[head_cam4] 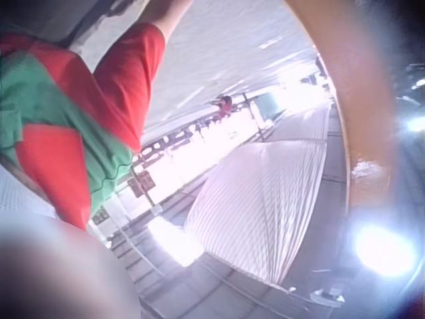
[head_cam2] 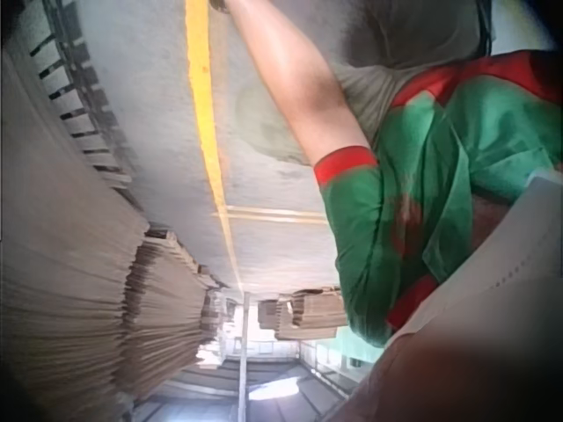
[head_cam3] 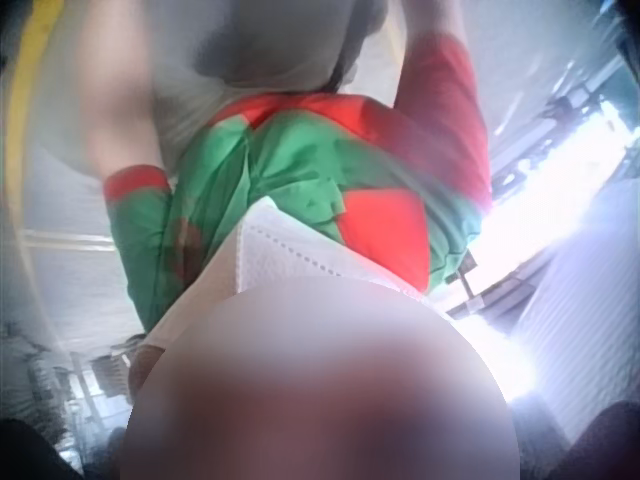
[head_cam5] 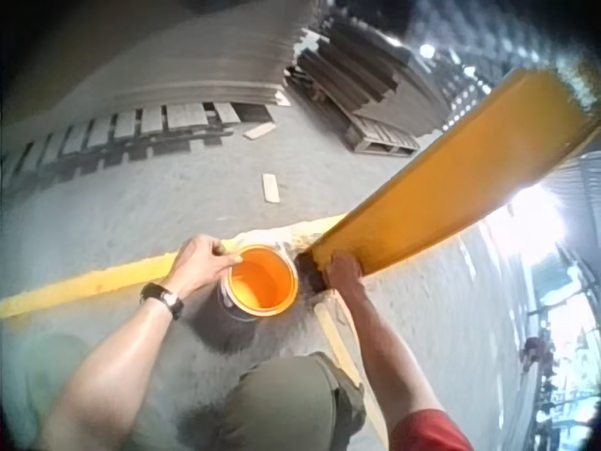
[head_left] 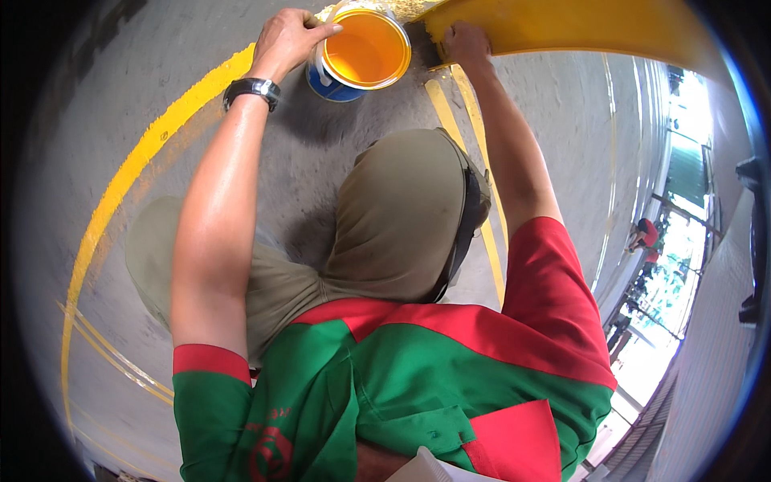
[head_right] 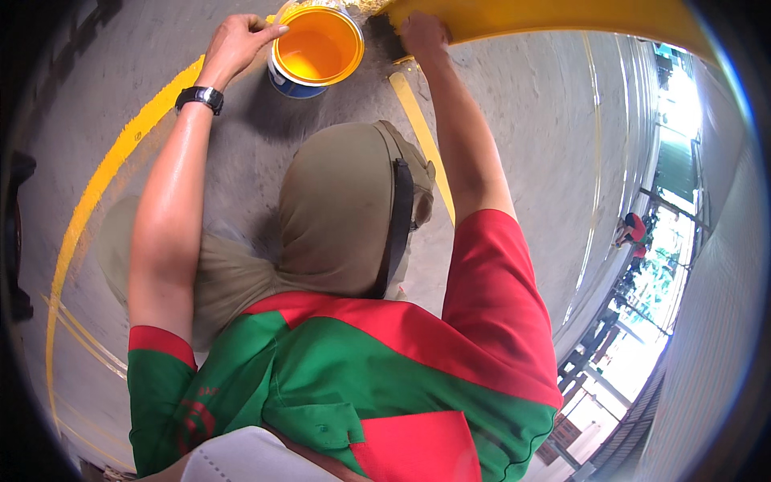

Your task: The person kneels and paints the base of a vertical metal pillar yellow using a paintbrush and a small paint can. They repeatedly dip the brush into the can and apply paint to the lower section of the pillar.

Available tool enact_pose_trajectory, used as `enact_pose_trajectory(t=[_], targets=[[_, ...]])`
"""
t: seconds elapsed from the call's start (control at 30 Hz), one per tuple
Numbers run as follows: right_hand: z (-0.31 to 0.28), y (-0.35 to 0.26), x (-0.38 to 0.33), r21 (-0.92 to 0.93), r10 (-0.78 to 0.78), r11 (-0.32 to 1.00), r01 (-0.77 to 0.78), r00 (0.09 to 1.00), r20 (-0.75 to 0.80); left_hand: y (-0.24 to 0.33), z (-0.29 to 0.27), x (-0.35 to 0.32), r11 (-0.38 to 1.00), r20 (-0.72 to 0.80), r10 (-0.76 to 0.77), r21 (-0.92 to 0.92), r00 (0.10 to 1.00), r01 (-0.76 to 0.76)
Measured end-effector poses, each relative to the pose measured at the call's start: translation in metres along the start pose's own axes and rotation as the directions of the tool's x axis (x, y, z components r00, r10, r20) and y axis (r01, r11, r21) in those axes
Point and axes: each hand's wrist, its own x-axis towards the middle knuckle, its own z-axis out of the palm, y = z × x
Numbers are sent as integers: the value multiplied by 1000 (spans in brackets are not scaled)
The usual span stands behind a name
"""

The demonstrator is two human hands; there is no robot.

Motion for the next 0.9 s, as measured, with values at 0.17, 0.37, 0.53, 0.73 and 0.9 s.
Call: enact_pose_trajectory(t=[0.17,0.37,0.53,0.73,0.9], targets=[[1,-3,-10,152,-23,988,41,992,-120,-6,1,0,1000,8,3,2,1000,-3],[8,-13,-59,145,-239,936,321,882,-406,-1,-3,1,999,7,24,24,1000,-24],[9,-10,-108,340,-13,937,80,981,-195,13,-6,-9,989,-53,-110,-105,993,104],[15,-9,-125,340,-54,928,154,957,-287,17,-10,-13,993,-60,-83,-94,995,77],[17,-9,-132,337,-30,928,158,934,-357,10,-5,-11,990,-55,-77,-121,995,70]])
